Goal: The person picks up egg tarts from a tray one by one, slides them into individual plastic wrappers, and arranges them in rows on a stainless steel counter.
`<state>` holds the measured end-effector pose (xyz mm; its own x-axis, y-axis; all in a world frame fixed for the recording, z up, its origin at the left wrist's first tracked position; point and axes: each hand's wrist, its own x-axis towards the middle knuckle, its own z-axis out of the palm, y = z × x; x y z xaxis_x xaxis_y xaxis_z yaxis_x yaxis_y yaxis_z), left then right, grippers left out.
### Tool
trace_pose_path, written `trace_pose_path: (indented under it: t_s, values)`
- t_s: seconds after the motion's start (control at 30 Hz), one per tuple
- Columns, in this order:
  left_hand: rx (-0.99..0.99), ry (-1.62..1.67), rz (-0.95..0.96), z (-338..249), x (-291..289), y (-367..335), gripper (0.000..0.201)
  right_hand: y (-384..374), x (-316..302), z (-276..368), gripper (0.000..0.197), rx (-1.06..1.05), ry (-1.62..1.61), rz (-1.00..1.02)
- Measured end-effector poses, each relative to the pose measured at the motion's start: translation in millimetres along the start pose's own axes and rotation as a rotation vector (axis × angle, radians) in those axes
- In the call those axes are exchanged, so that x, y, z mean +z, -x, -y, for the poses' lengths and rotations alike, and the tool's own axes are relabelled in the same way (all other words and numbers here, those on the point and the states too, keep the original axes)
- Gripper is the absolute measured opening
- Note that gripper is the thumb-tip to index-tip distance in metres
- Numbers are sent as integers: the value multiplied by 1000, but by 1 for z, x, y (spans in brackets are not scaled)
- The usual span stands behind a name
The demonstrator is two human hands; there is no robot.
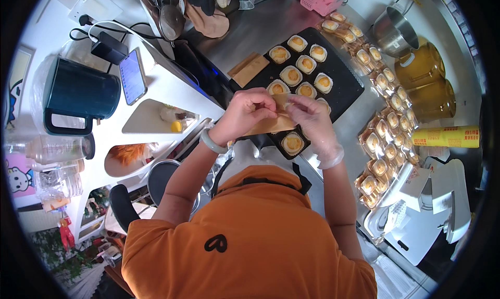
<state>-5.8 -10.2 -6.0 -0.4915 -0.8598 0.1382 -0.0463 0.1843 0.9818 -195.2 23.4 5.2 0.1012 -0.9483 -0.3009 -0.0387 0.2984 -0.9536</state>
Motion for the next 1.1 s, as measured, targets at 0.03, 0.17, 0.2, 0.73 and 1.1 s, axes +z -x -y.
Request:
trace_pose_path:
  t_s: [0.03,0.17,0.2,0.73,1.1]
  values:
    - [-7,-49,-9,0,1,5,13,0,1,-2,32,5,136,8]
    - [90,-222,17,-3,14,19,11,-7,10,-24,34,-100,376,11]
    - [127,-257,21,-5,18,21,11,-11,11,-35,33,-159,389,-15]
    - [-208,-38,-157,24,-1,39,9,-56,-103,-123,59,48,944,-392]
    - [-263,9,-241,35,-7,53,8,-76,-123,-148,83,219,1069,-348]
